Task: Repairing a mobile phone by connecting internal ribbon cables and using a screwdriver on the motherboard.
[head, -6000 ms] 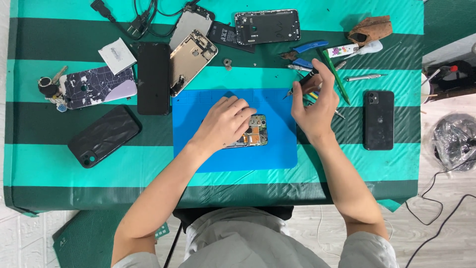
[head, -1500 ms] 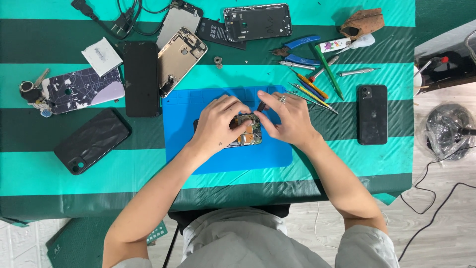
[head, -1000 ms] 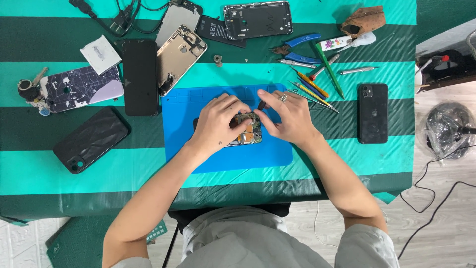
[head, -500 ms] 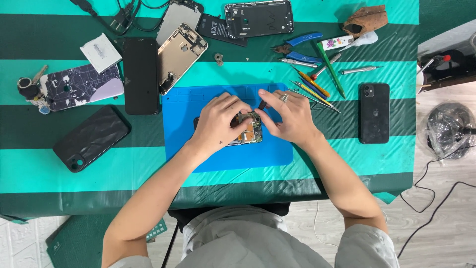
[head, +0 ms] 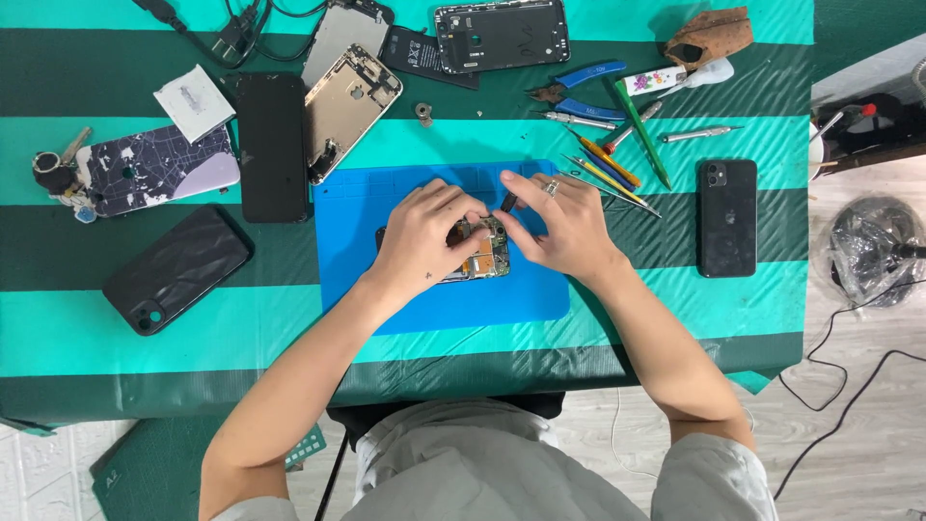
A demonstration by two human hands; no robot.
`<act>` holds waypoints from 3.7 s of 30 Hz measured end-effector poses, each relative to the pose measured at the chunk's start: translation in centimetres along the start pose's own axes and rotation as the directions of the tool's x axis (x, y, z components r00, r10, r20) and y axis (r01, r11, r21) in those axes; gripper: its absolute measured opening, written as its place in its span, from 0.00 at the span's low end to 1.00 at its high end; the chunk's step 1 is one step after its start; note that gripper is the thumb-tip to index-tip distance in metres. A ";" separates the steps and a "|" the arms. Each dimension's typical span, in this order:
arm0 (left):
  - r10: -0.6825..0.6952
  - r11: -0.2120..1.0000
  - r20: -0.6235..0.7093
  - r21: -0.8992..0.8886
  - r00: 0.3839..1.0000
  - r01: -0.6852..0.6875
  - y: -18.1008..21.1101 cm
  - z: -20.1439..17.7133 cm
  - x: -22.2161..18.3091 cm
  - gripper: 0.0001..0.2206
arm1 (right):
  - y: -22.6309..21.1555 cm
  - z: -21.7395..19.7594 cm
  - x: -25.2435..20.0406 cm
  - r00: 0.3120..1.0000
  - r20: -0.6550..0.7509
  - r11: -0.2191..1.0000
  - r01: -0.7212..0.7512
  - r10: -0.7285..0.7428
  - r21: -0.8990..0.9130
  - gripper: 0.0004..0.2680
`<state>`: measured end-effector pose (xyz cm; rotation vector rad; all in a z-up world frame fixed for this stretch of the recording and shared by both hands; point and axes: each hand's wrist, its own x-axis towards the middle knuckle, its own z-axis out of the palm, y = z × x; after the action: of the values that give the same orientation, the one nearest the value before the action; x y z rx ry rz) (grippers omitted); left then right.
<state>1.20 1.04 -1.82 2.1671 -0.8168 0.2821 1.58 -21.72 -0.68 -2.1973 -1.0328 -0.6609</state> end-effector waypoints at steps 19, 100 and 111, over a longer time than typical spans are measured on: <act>0.081 0.997 -0.044 -0.014 0.996 -0.081 -0.3 0.2 0.1 0.09 | 0.1 -1.1 0.7 1.000 -0.008 0.975 -0.019 0.021 0.223 0.14; 0.024 0.951 0.399 0.274 0.917 -0.144 -0.5 -1.2 1.7 0.36 | 3.1 2.7 -3.1 0.996 0.008 0.995 -0.092 0.093 -0.038 0.20; 0.094 0.972 0.352 0.172 0.931 -0.163 -1.2 -0.5 1.3 0.36 | 2.6 3.1 -3.2 0.997 0.079 1.000 0.021 -0.020 -0.015 0.20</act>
<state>3.05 1.37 -1.65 2.3913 -1.1730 0.0499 2.41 -22.47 -5.70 -2.2446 -1.0947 -0.5972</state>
